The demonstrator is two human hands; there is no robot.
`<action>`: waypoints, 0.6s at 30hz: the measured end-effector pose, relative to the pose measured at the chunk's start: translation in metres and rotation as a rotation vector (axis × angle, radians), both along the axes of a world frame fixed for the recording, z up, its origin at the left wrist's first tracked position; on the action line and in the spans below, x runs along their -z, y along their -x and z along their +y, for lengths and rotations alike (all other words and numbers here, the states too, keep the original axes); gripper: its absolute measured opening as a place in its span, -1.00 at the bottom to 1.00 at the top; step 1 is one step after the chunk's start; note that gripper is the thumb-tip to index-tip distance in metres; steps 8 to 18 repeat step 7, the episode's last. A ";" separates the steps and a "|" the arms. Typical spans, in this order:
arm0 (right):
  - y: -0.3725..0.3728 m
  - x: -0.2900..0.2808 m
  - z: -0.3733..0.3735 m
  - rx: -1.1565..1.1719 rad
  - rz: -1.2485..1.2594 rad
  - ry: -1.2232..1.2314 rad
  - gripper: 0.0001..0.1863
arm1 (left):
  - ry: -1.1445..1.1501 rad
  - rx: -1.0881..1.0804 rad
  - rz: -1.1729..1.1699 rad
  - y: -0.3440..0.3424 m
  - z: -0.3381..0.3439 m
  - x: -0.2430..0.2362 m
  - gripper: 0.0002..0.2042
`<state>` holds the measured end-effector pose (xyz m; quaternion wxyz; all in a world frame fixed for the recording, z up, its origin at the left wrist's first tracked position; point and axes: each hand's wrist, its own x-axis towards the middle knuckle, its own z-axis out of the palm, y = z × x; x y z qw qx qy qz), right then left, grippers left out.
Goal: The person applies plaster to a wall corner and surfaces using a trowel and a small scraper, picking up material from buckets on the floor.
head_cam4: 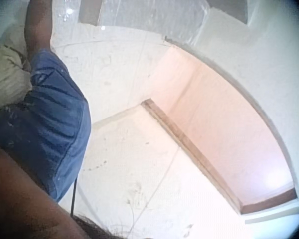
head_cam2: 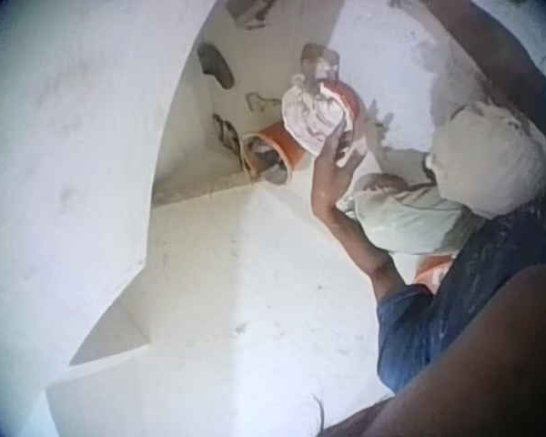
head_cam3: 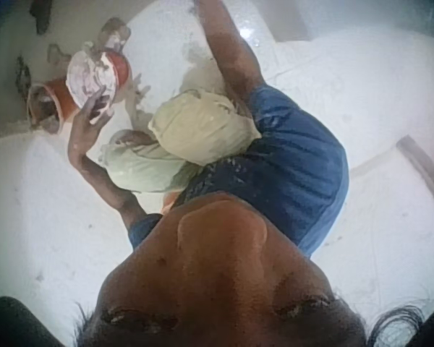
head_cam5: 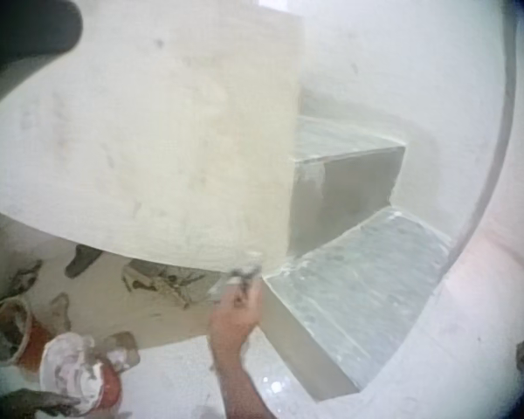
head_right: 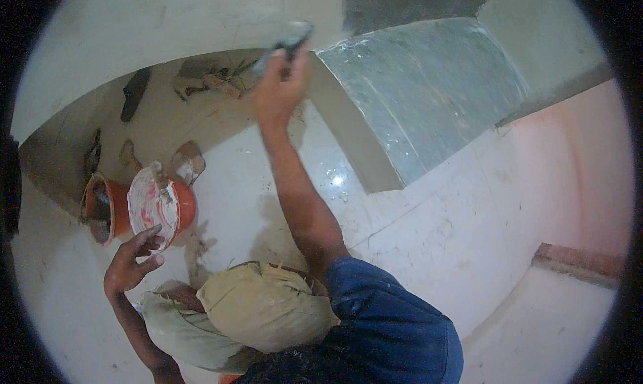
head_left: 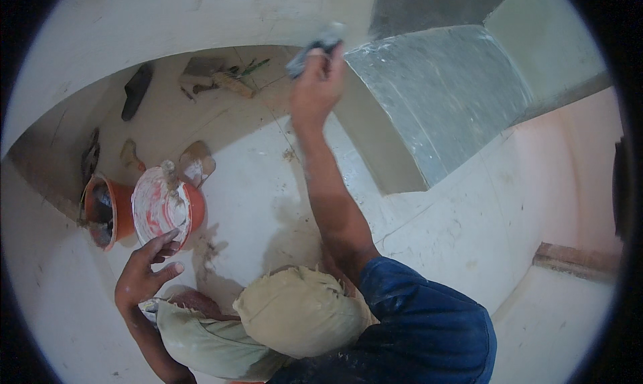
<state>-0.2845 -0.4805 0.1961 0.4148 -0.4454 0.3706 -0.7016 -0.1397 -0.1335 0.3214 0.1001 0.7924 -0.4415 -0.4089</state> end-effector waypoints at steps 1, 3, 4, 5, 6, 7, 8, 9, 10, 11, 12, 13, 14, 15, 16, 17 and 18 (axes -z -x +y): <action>0.009 -0.004 -0.011 0.009 -0.083 -0.154 -0.51 | -0.008 -0.029 0.000 -0.001 0.004 -0.001 -0.32; 0.026 0.002 -0.042 0.100 -0.115 -0.074 -0.49 | -0.010 -0.068 0.006 -0.002 0.008 -0.002 -0.32; 0.033 0.005 -0.051 0.080 -0.139 -0.118 -0.49 | -0.008 -0.073 0.014 -0.004 0.010 0.000 -0.32; 0.036 0.000 -0.053 0.056 -0.165 -0.169 -0.49 | -0.012 -0.082 0.019 -0.008 0.015 0.002 -0.32; 0.038 -0.009 -0.054 0.032 -0.191 -0.220 -0.49 | -0.016 -0.091 0.023 -0.010 0.016 0.003 -0.32; 0.038 -0.010 -0.054 0.033 -0.193 -0.221 -0.49 | -0.034 -0.095 0.036 -0.010 0.016 0.002 -0.32; 0.038 -0.010 -0.054 0.033 -0.193 -0.221 -0.49 | -0.034 -0.095 0.036 -0.010 0.016 0.002 -0.32; 0.038 -0.010 -0.054 0.033 -0.193 -0.221 -0.49 | -0.034 -0.095 0.036 -0.010 0.016 0.002 -0.32; 0.038 -0.010 -0.054 0.033 -0.193 -0.221 -0.49 | -0.034 -0.095 0.036 -0.010 0.016 0.002 -0.32; 0.038 -0.010 -0.054 0.033 -0.193 -0.221 -0.49 | -0.034 -0.095 0.036 -0.010 0.016 0.002 -0.32; 0.038 -0.010 -0.054 0.033 -0.193 -0.221 -0.49 | -0.034 -0.095 0.036 -0.010 0.016 0.002 -0.32; 0.038 -0.010 -0.054 0.033 -0.193 -0.221 -0.49 | -0.034 -0.095 0.036 -0.010 0.016 0.002 -0.32; 0.038 -0.010 -0.054 0.033 -0.193 -0.221 -0.49 | -0.034 -0.095 0.036 -0.010 0.016 0.002 -0.32; 0.038 -0.010 -0.054 0.033 -0.193 -0.221 -0.49 | -0.034 -0.095 0.036 -0.010 0.016 0.002 -0.32; 0.038 -0.010 -0.054 0.033 -0.193 -0.221 -0.49 | -0.034 -0.095 0.036 -0.010 0.016 0.002 -0.32; 0.038 -0.010 -0.054 0.033 -0.193 -0.221 -0.49 | -0.034 -0.095 0.036 -0.010 0.016 0.002 -0.32; 0.038 -0.010 -0.054 0.033 -0.193 -0.221 -0.49 | -0.034 -0.095 0.036 -0.010 0.016 0.002 -0.32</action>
